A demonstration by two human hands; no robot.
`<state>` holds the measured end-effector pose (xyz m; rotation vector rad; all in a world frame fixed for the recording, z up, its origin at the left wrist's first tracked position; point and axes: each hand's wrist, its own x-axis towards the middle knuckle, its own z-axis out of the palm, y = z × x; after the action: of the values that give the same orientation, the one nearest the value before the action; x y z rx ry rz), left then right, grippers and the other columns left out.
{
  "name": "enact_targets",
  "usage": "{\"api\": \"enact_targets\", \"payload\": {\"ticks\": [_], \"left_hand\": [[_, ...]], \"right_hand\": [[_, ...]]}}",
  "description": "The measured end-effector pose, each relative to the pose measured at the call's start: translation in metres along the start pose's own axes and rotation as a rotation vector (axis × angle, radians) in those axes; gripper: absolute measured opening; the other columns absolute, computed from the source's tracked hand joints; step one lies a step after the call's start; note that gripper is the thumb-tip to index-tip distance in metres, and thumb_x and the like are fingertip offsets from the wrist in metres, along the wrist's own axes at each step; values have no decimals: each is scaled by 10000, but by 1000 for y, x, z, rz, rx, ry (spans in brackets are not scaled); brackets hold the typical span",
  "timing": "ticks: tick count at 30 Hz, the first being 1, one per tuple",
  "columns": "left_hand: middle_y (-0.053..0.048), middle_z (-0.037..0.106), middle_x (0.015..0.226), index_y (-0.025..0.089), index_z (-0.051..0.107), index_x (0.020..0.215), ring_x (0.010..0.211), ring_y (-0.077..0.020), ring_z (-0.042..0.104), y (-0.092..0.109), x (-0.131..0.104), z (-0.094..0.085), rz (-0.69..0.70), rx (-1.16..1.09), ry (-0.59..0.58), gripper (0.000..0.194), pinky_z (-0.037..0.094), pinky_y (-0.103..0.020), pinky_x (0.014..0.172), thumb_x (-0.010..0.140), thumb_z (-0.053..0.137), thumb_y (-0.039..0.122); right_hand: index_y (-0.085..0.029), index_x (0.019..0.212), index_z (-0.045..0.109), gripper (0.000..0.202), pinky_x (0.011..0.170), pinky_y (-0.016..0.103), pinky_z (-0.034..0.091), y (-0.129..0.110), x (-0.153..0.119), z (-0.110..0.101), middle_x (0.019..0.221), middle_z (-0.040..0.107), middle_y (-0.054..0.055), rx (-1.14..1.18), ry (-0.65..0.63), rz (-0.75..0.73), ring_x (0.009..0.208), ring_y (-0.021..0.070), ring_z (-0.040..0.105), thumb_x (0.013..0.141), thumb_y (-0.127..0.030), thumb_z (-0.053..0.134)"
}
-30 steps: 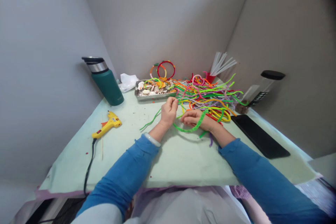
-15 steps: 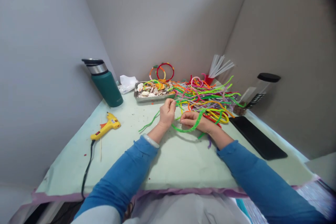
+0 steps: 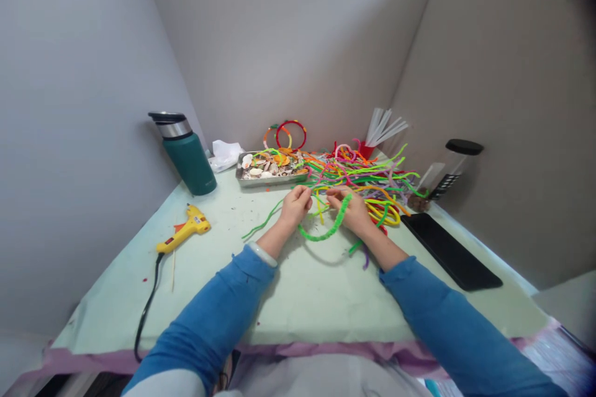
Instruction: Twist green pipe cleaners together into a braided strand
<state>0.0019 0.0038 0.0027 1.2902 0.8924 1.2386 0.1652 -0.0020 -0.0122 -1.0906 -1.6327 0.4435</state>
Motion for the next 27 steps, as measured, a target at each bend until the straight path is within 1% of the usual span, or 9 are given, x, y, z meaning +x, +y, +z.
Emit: {"api": "enact_targets", "payload": {"ticks": [3, 7, 12, 16, 20, 22, 24, 26, 27], "left_hand": [[74, 400, 463, 164, 439, 684, 302, -21, 254, 0, -2, 0, -32, -40, -107, 255, 149, -181, 324, 757, 516, 396], [62, 431, 498, 148, 460, 675, 291, -9, 269, 4, -7, 0, -112, -52, -189, 284, 166, -182, 305, 720, 572, 405], [60, 425, 477, 130, 505, 694, 288, -12, 287, 6, -8, 0, -184, -50, -264, 286, 172, -191, 310, 684, 619, 392], [58, 407, 442, 124, 501, 642, 296, -15, 291, 5, -7, -1, -201, -9, -310, 333, 171, -199, 322, 678, 616, 434], [55, 400, 436, 123, 501, 622, 306, -15, 279, 4, -7, -1, -227, -9, -333, 333, 161, -207, 332, 662, 628, 429], [50, 420, 459, 125, 507, 637, 308, -15, 283, 3, -7, -2, -239, -17, -347, 315, 159, -208, 334, 657, 634, 413], [45, 433, 485, 125, 511, 655, 312, -14, 286, 2, -7, -3, -226, -25, -348, 295, 152, -207, 338, 661, 633, 394], [47, 417, 490, 123, 505, 652, 318, -12, 281, 1, -7, -3, -201, -31, -340, 278, 141, -204, 341, 666, 628, 373], [50, 404, 487, 123, 499, 643, 322, -12, 275, 2, -8, -2, -192, -33, -336, 274, 135, -202, 343, 668, 624, 365]], "right_hand": [[-174, 860, 647, 198, 608, 284, 464, -3, -3, 1, 782, 617, 44, 12, -64, 22, 648, 146, 555, 757, -284, 517], [-159, 912, 624, 230, 584, 270, 462, -6, -5, 2, 823, 623, 44, 127, -168, 27, 604, 127, 544, 741, -293, 546], [-184, 977, 595, 253, 721, 302, 457, -5, -6, 3, 905, 616, 47, 163, -179, -14, 778, 164, 566, 736, -248, 557], [-198, 997, 587, 270, 746, 319, 454, -5, -8, 3, 945, 611, 50, 188, -209, 12, 822, 182, 569, 735, -261, 563], [-187, 925, 595, 238, 761, 314, 449, -9, -7, 1, 963, 600, 56, 229, -213, 49, 856, 185, 563, 722, -310, 588], [-179, 893, 586, 236, 727, 296, 450, -14, -6, -1, 927, 597, 52, 274, -225, 83, 817, 172, 563, 715, -334, 598], [-175, 894, 566, 268, 631, 265, 441, -19, -6, -2, 846, 588, 37, 314, -253, 132, 704, 142, 550, 709, -364, 607], [-174, 921, 551, 303, 498, 231, 381, -23, -6, -4, 700, 544, -3, 292, -309, 177, 530, 96, 467, 719, -394, 599], [-174, 928, 543, 315, 469, 223, 353, -24, -7, -5, 669, 521, -16, 296, -323, 177, 496, 84, 435, 721, -404, 597]]}}
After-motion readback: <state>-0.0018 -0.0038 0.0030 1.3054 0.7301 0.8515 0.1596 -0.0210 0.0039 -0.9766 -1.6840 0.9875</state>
